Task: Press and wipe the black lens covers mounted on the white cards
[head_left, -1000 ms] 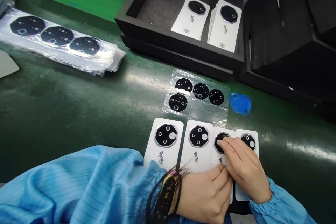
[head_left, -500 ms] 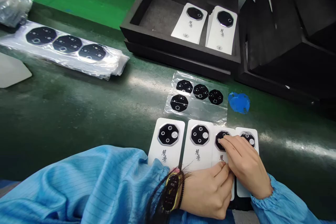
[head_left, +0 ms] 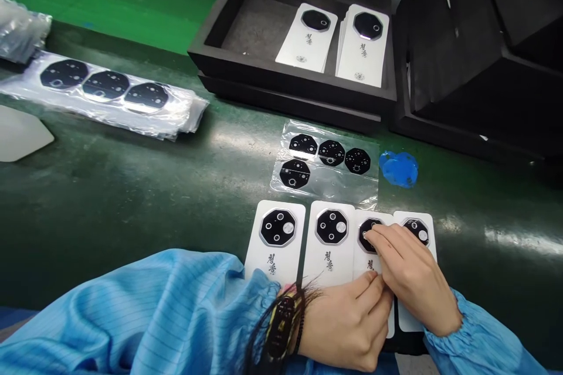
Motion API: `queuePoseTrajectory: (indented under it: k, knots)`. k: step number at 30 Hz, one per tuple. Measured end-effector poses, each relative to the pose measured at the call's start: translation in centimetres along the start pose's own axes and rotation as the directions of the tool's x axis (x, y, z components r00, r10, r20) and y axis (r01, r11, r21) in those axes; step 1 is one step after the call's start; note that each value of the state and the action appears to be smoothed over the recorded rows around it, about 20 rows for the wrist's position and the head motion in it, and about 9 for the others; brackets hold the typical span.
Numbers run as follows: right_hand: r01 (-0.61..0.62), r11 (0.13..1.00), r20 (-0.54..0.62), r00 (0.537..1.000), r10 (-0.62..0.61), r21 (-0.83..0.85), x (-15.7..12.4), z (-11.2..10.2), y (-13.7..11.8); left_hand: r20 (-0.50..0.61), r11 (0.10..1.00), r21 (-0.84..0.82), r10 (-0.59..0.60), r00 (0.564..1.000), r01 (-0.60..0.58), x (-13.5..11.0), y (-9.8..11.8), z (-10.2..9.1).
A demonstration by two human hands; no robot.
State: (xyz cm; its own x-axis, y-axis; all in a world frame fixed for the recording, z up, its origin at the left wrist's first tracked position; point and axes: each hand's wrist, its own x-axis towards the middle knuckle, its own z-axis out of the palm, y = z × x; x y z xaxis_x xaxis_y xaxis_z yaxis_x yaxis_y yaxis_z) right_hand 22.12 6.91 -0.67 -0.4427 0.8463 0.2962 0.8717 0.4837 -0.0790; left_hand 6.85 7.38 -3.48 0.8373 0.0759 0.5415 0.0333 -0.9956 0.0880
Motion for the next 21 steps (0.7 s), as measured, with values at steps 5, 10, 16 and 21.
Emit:
queuePoseTrajectory:
  k: [5, 10, 16, 21]
  knots:
    - [-0.248, 0.895, -0.042, 0.958, 0.283, 0.370, 0.2, -1.3, 1.6, 0.025, 1.000, -0.005, -0.001, 1.000, 0.001, 0.0, -0.1, 0.0]
    - [-0.484, 0.655, -0.087, 0.763, 0.641, 0.580, -1.2, -2.5, 4.2, 0.116, 1.000, 0.010, -0.011, 0.993, 0.010, 0.3, -0.6, -0.3]
    - [-0.594, 0.399, -0.064, 0.503, 0.862, 0.698, -1.8, -3.0, 6.1, 0.245, 0.999, 0.042, -0.008, 0.970, -0.003, 0.4, -1.2, -0.6]
    - [-0.609, 0.352, -0.008, 0.494, 0.870, 0.711, -2.1, -2.9, 6.0, 0.278, 0.999, 0.053, -0.013, 0.961, -0.002, -0.2, -1.1, -0.1]
